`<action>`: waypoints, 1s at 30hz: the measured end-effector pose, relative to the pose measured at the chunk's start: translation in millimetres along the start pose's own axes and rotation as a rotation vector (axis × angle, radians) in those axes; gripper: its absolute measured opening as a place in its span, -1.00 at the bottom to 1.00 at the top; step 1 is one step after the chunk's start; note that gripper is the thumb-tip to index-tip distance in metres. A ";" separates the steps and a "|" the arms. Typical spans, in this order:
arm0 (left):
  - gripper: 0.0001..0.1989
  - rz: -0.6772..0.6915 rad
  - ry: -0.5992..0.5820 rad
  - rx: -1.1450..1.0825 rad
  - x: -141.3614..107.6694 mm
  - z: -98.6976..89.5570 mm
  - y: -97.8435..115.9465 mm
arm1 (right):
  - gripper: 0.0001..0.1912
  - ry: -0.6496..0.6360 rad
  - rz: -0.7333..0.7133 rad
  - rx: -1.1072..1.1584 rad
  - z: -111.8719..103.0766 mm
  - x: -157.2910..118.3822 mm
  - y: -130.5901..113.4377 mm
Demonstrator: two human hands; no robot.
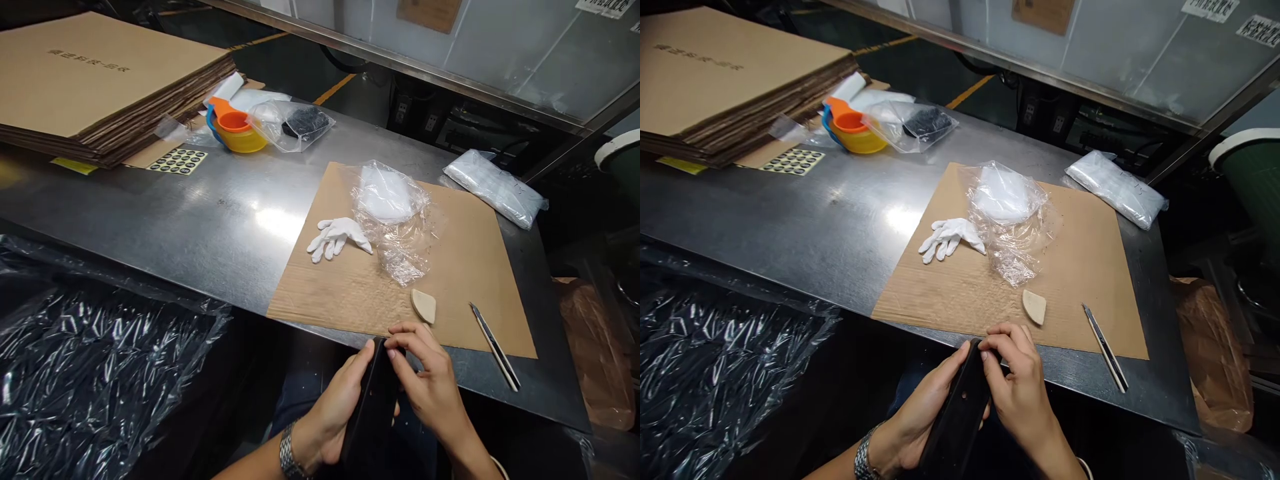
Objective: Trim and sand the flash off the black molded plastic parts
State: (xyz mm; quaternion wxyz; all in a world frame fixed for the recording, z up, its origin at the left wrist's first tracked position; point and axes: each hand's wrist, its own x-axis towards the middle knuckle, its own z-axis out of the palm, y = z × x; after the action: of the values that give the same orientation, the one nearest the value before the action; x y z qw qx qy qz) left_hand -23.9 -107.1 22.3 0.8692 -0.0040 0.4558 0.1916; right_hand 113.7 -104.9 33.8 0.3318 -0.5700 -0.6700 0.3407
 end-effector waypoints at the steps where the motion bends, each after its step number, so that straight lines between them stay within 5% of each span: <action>1: -0.45 0.019 0.001 -0.004 0.4 0.1 -1.0 | -0.88 0.020 -0.031 -0.036 0.7 -0.8 -1.1; 6: -0.58 0.180 0.025 -0.010 0.9 1.8 -7.7 | -0.87 0.049 -0.120 -0.099 3.7 -2.3 -4.6; 10: -0.67 0.395 0.157 0.004 0.1 1.8 -14.4 | -0.90 0.018 -0.044 -0.034 5.2 0.2 -7.8; 15: -0.59 0.457 0.184 0.019 1.4 -0.6 -18.3 | -0.90 0.096 -0.063 -0.013 10.5 0.4 -7.0; 23: -0.50 0.262 -0.012 -0.012 0.1 3.7 -10.2 | -0.77 0.135 0.039 0.233 -5.6 -5.4 6.8; 27: -0.50 0.191 -0.035 -0.026 1.4 4.4 -9.9 | -0.84 0.084 -0.136 0.039 -9.5 -7.8 3.3; 30: -0.55 0.181 -0.024 -0.050 1.2 4.9 -11.5 | -0.71 0.070 -0.264 -0.097 -3.5 -9.4 -0.4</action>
State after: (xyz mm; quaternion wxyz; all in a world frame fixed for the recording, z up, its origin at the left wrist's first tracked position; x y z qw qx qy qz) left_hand -15.6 -116.5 22.3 0.8534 0.0179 0.4389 0.2805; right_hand 117.7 -113.9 35.5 0.3693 -0.5037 -0.7428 0.2411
